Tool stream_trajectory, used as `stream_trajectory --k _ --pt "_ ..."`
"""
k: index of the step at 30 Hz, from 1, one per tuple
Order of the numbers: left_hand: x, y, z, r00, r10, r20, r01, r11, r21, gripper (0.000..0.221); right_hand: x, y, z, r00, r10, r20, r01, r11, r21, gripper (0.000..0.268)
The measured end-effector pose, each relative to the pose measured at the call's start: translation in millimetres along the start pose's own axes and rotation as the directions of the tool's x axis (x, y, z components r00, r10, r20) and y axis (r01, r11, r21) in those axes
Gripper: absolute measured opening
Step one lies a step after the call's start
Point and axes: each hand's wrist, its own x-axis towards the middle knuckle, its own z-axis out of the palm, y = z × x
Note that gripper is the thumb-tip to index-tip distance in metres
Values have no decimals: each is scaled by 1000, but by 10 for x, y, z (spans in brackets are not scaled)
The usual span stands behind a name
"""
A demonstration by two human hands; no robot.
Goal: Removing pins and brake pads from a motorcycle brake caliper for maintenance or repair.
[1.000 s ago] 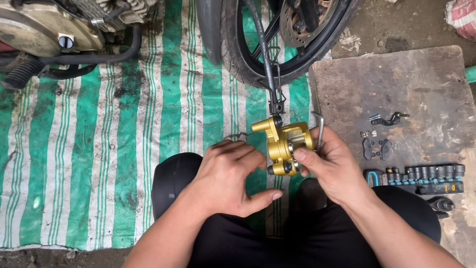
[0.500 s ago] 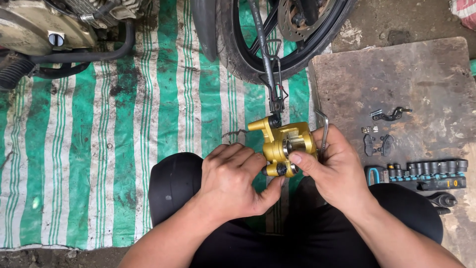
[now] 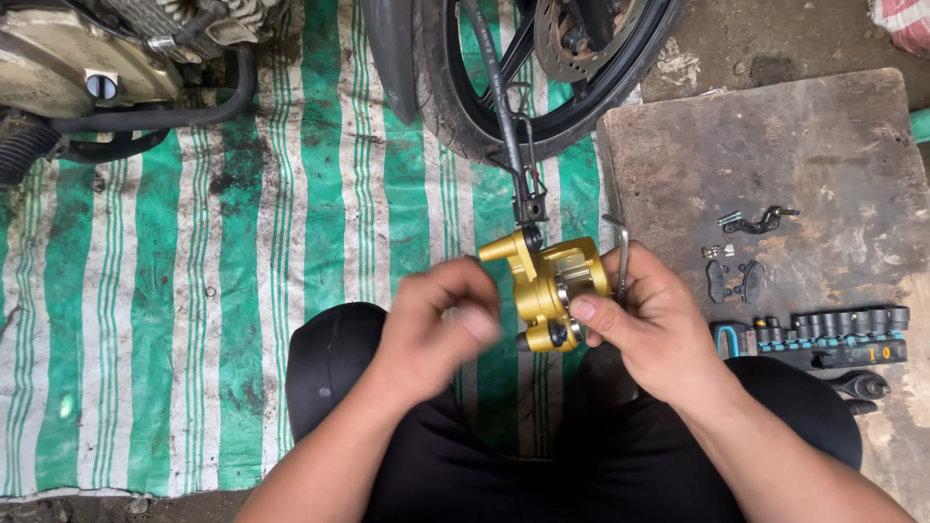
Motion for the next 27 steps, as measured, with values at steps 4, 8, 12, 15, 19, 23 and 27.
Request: stream_trajectory --k 4,8,12,15,19,23,27 --pt "-20 -330 79 979 -166 -115 136 963 -232 84 -22 84 27 999 0 52 -3 998 69 29" --pt "6 -357 337 964 -265 -11 232 863 -449 108 -42 159 128 995 -22 94 11 993 118 31" --pt "105 -340 344 835 -547 -48 378 636 -673 81 -83 278 205 990 60 128 -71 994 82 34" --pt "128 -379 302 809 -584 -58 348 557 -754 68 -64 265 175 979 108 175 -109 994 -2 33" --pt "105 -427 293 826 -552 -108 318 617 -720 65 -68 100 142 975 161 152 -141 981 -130 33" --pt "105 -493 285 808 -557 -191 324 691 -646 67 23 -152 67 979 200 36 -166 890 -426 29" --pt "210 -370 312 675 -675 -297 596 737 -318 67 97 -343 -109 967 254 18 -193 778 -598 35"
